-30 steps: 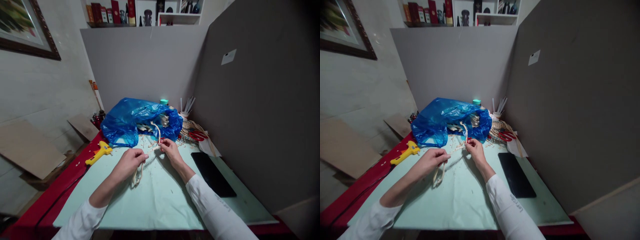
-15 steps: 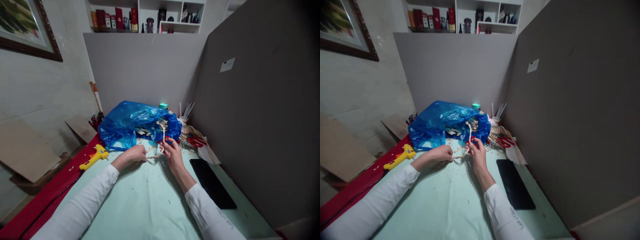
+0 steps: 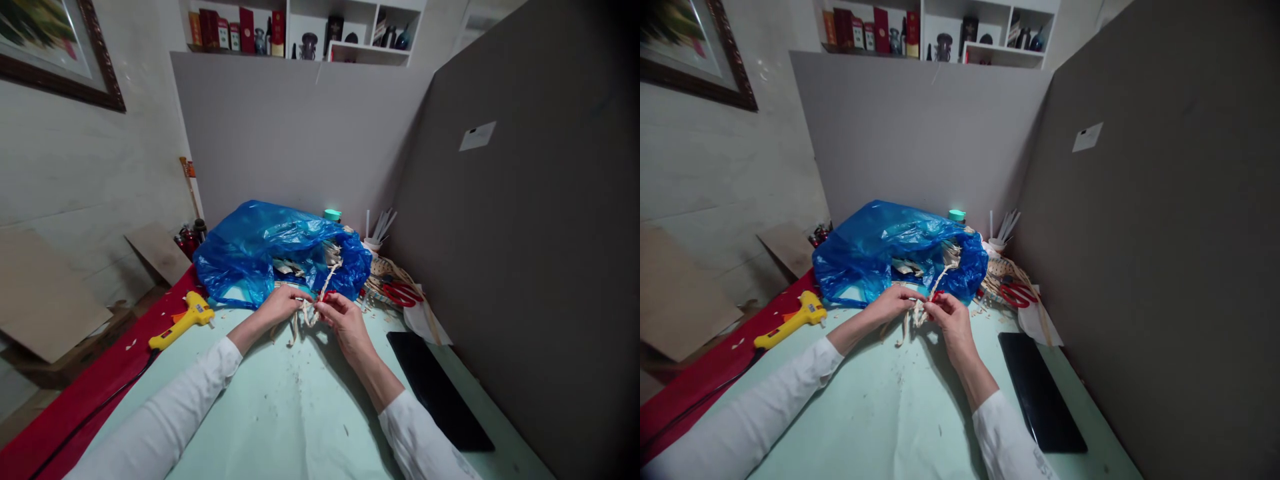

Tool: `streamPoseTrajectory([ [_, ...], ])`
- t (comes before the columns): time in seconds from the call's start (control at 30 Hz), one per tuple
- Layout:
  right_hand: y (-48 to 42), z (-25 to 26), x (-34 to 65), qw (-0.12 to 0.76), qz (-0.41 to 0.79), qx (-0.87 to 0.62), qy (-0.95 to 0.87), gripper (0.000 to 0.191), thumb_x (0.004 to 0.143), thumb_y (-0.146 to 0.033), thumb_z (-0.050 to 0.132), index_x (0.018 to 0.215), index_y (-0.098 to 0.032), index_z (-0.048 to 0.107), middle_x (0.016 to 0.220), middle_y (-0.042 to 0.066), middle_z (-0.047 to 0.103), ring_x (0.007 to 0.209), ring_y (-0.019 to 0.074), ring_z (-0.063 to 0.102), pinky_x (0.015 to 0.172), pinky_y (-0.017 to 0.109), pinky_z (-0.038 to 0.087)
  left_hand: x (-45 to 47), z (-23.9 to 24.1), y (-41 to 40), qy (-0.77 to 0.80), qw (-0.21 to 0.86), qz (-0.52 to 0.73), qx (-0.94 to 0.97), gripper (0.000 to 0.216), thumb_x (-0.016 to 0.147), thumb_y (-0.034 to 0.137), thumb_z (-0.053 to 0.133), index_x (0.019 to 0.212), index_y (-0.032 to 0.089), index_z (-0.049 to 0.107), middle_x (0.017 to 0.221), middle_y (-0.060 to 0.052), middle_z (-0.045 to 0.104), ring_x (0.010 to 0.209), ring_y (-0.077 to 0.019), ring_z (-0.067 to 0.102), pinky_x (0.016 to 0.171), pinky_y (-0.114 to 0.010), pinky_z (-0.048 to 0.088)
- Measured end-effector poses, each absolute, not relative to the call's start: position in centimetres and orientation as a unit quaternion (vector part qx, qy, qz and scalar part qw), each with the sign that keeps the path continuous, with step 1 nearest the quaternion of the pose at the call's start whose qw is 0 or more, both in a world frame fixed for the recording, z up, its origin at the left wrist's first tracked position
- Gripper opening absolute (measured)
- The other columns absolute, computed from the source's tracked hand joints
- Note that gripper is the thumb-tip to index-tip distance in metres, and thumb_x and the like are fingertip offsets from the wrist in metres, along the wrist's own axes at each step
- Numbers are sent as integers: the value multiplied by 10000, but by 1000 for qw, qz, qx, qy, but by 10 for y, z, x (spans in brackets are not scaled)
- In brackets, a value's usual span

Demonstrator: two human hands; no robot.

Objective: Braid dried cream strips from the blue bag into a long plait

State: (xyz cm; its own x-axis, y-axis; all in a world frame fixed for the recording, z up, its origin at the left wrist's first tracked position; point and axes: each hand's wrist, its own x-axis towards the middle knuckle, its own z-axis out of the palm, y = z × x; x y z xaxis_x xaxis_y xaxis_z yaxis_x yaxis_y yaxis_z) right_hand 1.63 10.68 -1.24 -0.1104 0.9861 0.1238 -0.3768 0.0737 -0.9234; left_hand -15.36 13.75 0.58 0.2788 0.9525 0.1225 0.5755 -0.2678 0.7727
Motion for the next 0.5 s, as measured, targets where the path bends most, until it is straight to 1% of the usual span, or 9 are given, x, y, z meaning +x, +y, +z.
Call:
streamPoseTrajectory([
  [0.07, 107, -13, 15, 574, 574, -347, -470, 245, 581, -274, 834, 678, -165, 636, 647, -19, 639, 579, 107, 527, 579, 235, 423, -151, 7, 136, 498, 339, 317, 733, 307, 689, 186, 485, 835, 159, 753, 792, -43, 702, 783, -196, 587, 696, -265, 389],
  [0.13, 107, -14, 15, 574, 558, -359, -480, 247, 575, -274, 835, 647, -161, 627, 596, -28, 614, 546, 104, 497, 549, 231, 393, -147, 10, 133, 482, 364, 324, 728, 264, 727, 251, 500, 784, 147, 737, 723, -36, 678, 704, -178, 568, 648, -261, 386],
  [0.2, 107, -14, 15, 577, 546, -370, -482, 233, 592, -290, 823, 634, -158, 636, 563, -34, 591, 526, 98, 469, 533, 229, 366, -143, 12, 129, 471, 383, 328, 723, 239, 730, 329, 566, 752, 145, 717, 676, -24, 653, 658, -164, 550, 621, -256, 380],
  [0.27, 107, -14, 15, 581, 541, -376, -478, 209, 619, -307, 805, 641, -158, 661, 569, -31, 592, 533, 98, 463, 541, 230, 358, -138, 12, 125, 467, 397, 336, 715, 241, 677, 371, 662, 751, 146, 703, 692, -19, 657, 666, -159, 558, 631, -252, 389],
  [0.37, 107, -15, 16, 582, 552, -375, -465, 198, 634, -332, 791, 671, -162, 697, 638, -8, 634, 598, 118, 513, 598, 243, 388, -132, 9, 123, 472, 403, 356, 699, 243, 638, 363, 711, 737, 143, 692, 705, -21, 661, 681, -161, 568, 646, -255, 394],
  [0.5, 107, -15, 17, 581, 578, -366, -441, 221, 606, -357, 799, 698, -169, 725, 708, 24, 673, 652, 140, 554, 648, 267, 420, -129, 6, 122, 482, 400, 376, 683, 197, 647, 324, 684, 630, 128, 675, 587, -4, 590, 604, -144, 509, 593, -255, 341],
])
